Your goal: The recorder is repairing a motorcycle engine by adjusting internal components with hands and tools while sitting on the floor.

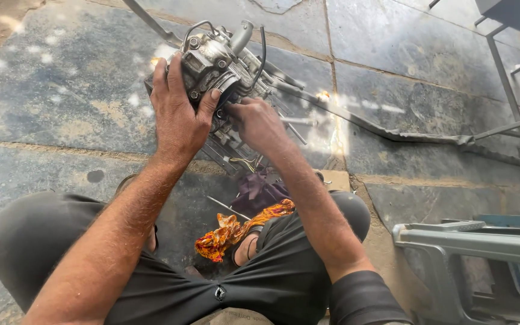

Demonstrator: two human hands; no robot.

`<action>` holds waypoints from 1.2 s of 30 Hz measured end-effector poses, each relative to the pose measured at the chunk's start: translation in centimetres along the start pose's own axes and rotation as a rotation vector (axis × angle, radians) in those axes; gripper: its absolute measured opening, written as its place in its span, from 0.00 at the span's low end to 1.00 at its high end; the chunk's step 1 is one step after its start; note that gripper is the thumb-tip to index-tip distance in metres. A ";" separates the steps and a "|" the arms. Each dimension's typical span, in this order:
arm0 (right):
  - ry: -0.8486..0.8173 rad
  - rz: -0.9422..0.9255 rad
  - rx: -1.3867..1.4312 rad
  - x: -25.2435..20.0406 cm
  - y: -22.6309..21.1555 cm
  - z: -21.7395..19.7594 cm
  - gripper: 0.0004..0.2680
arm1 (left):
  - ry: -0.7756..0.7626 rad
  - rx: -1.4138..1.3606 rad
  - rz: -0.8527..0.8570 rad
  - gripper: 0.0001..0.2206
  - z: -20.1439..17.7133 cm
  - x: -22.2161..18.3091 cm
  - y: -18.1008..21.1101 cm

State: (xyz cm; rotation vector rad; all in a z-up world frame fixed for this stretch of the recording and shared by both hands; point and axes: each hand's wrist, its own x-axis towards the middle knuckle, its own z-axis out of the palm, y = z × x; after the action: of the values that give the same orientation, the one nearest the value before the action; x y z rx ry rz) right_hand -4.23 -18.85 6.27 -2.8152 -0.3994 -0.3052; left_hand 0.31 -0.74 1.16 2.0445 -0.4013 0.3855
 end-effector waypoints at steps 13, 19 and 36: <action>0.104 0.300 -0.002 -1.6 -0.8 5.3 0.05 | -0.001 -0.025 0.083 0.38 -0.4 -0.3 0.7; -0.051 0.239 0.086 -1.2 -2.8 0.7 0.13 | 0.001 0.004 0.051 0.37 -0.8 -0.6 0.5; -0.258 0.305 -0.103 -1.2 -3.5 3.1 0.12 | -0.036 0.066 0.014 0.39 -0.6 -0.3 0.0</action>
State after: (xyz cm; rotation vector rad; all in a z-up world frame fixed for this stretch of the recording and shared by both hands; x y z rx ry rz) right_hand -5.86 -14.97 3.92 -2.9677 -0.0008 0.1066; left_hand -0.04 -0.19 1.34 2.1162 -0.4306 0.3749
